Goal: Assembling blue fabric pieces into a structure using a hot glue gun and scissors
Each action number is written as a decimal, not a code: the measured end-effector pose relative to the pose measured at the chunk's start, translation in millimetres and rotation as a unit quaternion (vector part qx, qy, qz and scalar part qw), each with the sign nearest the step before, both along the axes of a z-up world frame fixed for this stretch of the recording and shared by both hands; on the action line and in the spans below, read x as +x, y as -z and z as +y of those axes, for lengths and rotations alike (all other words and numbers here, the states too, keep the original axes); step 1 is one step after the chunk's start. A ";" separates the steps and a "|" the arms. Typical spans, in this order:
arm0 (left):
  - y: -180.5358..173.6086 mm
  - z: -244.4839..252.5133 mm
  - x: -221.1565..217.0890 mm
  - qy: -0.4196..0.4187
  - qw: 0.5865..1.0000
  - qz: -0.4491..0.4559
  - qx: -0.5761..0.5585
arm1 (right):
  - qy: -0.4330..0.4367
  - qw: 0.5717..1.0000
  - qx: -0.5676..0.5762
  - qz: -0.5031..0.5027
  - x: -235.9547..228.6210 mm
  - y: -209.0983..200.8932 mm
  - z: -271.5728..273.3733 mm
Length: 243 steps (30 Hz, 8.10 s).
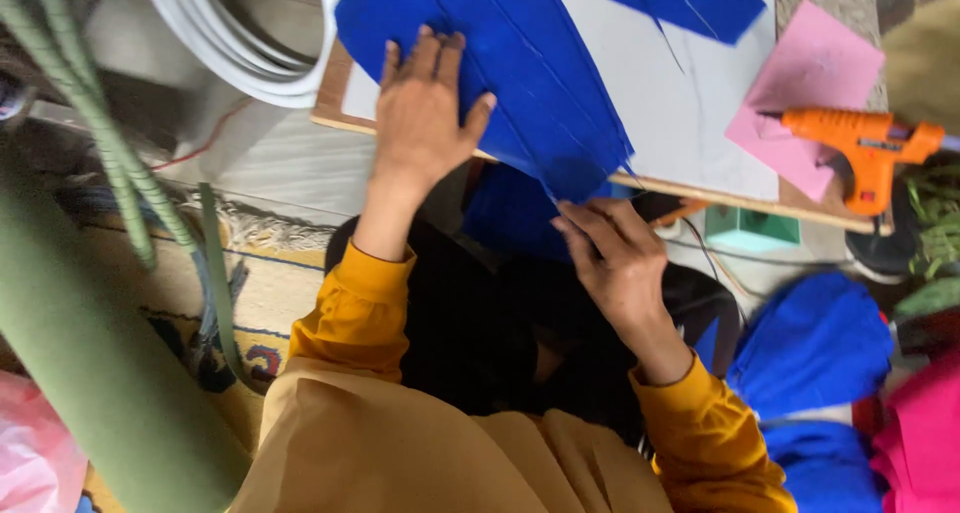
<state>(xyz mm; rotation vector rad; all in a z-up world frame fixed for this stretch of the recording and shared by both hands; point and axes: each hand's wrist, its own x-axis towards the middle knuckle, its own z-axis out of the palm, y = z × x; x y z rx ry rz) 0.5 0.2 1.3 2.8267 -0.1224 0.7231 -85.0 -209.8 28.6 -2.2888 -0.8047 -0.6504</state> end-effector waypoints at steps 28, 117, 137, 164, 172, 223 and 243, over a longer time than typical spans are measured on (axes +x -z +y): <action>-1.2 47.7 43.5 0.049 0.987 -0.121 0.094 | 0.032 0.996 0.010 0.081 18.2 -25.0 -12.1; -8.5 57.3 14.1 0.038 0.994 -0.087 0.055 | -0.076 0.995 -0.064 -0.010 87.0 -47.2 27.7; 8.3 59.1 57.9 0.057 0.990 -0.059 0.112 | -0.059 0.980 -0.182 -0.056 125.9 -16.2 88.0; 7.9 23.5 16.6 0.066 0.998 0.004 0.022 | 0.034 0.983 -0.103 -0.150 94.6 -47.3 -25.3; -1.6 24.2 0.5 0.020 0.993 -0.116 -0.022 | 0.018 0.996 -0.083 -0.034 39.6 -23.9 7.9; -5.1 16.4 -6.2 0.009 0.988 -0.139 0.071 | 0.142 0.948 0.199 0.204 80.8 -33.6 -218.1; -1.2 20.5 -10.4 0.011 0.979 -0.162 -0.127 | -0.099 0.977 -0.063 0.179 138.7 -73.4 79.9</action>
